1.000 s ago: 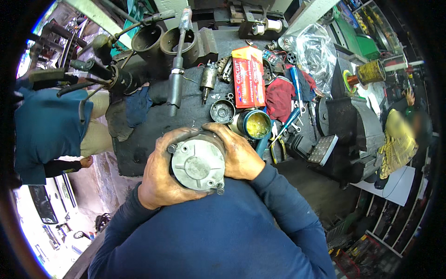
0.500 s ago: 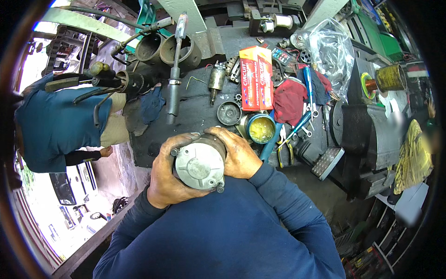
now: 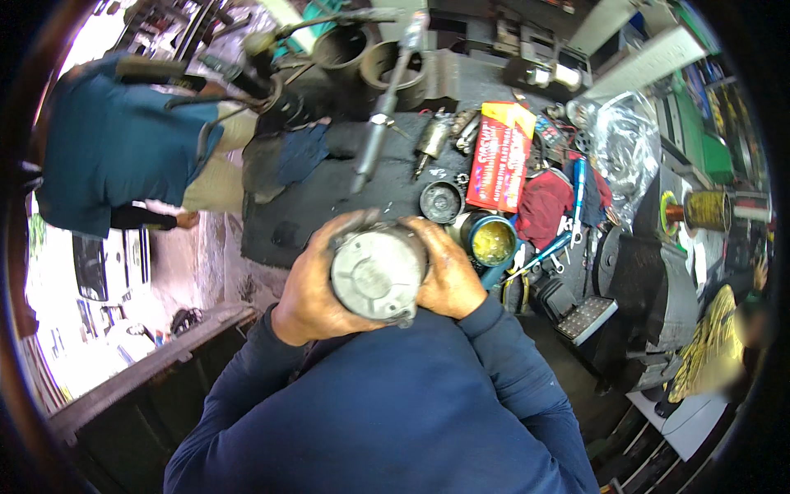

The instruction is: The person disassembles a mechanical part, removes a small component, and uses a screwdriver to adjust internal parts. They then walk to a bench grinder and briefly grind the component before returning to the workbench.

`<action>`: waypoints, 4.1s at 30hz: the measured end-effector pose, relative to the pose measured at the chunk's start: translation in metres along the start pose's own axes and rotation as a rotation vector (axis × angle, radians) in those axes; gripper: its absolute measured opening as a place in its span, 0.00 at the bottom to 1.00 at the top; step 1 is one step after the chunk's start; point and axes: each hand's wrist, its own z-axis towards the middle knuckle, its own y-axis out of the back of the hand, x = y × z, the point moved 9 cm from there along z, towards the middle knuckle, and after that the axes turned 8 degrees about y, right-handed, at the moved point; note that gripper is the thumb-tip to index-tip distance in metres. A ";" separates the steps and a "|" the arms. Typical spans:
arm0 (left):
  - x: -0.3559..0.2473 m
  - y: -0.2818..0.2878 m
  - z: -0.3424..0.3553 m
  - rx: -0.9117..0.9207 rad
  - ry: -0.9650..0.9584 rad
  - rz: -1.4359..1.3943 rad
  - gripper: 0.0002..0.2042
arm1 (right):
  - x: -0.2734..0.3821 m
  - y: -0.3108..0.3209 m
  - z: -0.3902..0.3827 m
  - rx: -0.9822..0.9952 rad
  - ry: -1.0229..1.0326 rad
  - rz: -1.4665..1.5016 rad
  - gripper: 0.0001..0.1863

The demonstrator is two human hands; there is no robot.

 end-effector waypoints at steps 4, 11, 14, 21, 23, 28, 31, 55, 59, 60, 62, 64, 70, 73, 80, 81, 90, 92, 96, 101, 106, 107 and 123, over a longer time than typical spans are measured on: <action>-0.003 0.029 -0.025 -0.142 -0.166 0.144 0.59 | -0.040 -0.013 -0.023 -0.072 -0.380 0.553 0.42; 0.165 0.147 -0.101 -0.537 0.468 0.228 0.11 | -0.047 -0.011 -0.054 0.119 -0.351 0.199 0.33; 0.240 0.119 -0.113 -0.311 0.598 0.487 0.09 | -0.032 -0.005 -0.052 0.260 -0.164 -0.428 0.40; 0.283 0.042 -0.104 -0.126 0.505 0.524 0.14 | -0.035 0.011 -0.057 0.124 -0.531 -0.297 0.45; 0.280 0.036 -0.096 -0.106 0.481 0.521 0.15 | -0.032 0.005 -0.058 0.084 -0.568 -0.251 0.43; 0.279 0.036 -0.089 -0.074 0.496 0.524 0.18 | -0.006 -0.023 -0.046 -0.031 -0.273 -0.440 0.27; 0.271 0.035 -0.086 -0.111 0.417 0.534 0.14 | 0.034 -0.050 -0.040 -0.023 0.182 -1.121 0.13; 0.265 0.013 -0.073 -0.135 0.260 0.676 0.17 | 0.028 -0.027 -0.042 -0.212 -0.136 -0.393 0.24; 0.266 0.012 -0.076 -0.165 0.334 0.666 0.18 | 0.031 -0.022 -0.045 -0.289 -0.087 -0.282 0.33; 0.267 0.012 -0.076 -0.178 0.350 0.668 0.19 | 0.026 -0.021 -0.048 -0.282 -0.134 -0.275 0.34; 0.270 0.011 -0.074 -0.171 0.364 0.687 0.17 | 0.018 -0.018 -0.055 -0.278 -0.197 -0.238 0.40; 0.272 0.009 -0.069 -0.156 0.339 0.726 0.16 | 0.010 -0.016 -0.064 -0.272 -0.260 -0.177 0.50; 0.268 0.005 -0.062 -0.156 0.148 0.829 0.15 | -0.001 -0.001 -0.095 -0.333 -0.321 -0.114 0.57; 0.265 0.006 -0.062 -0.165 0.140 0.860 0.15 | -0.007 0.001 -0.104 -0.321 -0.326 -0.084 0.56; 0.251 0.007 -0.062 -0.144 0.161 0.884 0.15 | -0.012 0.001 -0.110 -0.263 -0.308 -0.187 0.53; 0.247 0.007 -0.062 -0.139 0.148 0.891 0.15 | -0.010 0.000 -0.110 -0.254 -0.299 -0.194 0.52; 0.252 -0.002 -0.054 -0.041 0.126 0.936 0.14 | -0.009 0.001 -0.112 -0.207 -0.286 -0.223 0.48; 0.252 -0.001 -0.054 -0.074 0.086 0.904 0.14 | -0.006 0.001 -0.110 -0.182 -0.265 -0.235 0.46; 0.241 0.036 -0.074 -0.305 0.334 0.326 0.13 | 0.025 0.002 -0.105 -0.063 -0.223 -0.382 0.32; 0.144 0.045 -0.123 -0.303 0.456 -0.626 0.08 | 0.120 0.006 -0.083 -0.013 0.090 -0.260 0.12; 0.029 -0.006 -0.106 0.008 0.341 -0.811 0.10 | 0.185 -0.005 -0.050 0.030 0.403 -0.223 0.18; 0.016 -0.012 -0.099 0.023 0.348 -0.851 0.09 | 0.193 0.003 -0.046 -0.049 0.452 -0.196 0.18; -0.067 0.011 -0.027 0.044 -0.052 -0.233 0.11 | 0.201 0.044 -0.001 -0.097 0.438 -0.336 0.17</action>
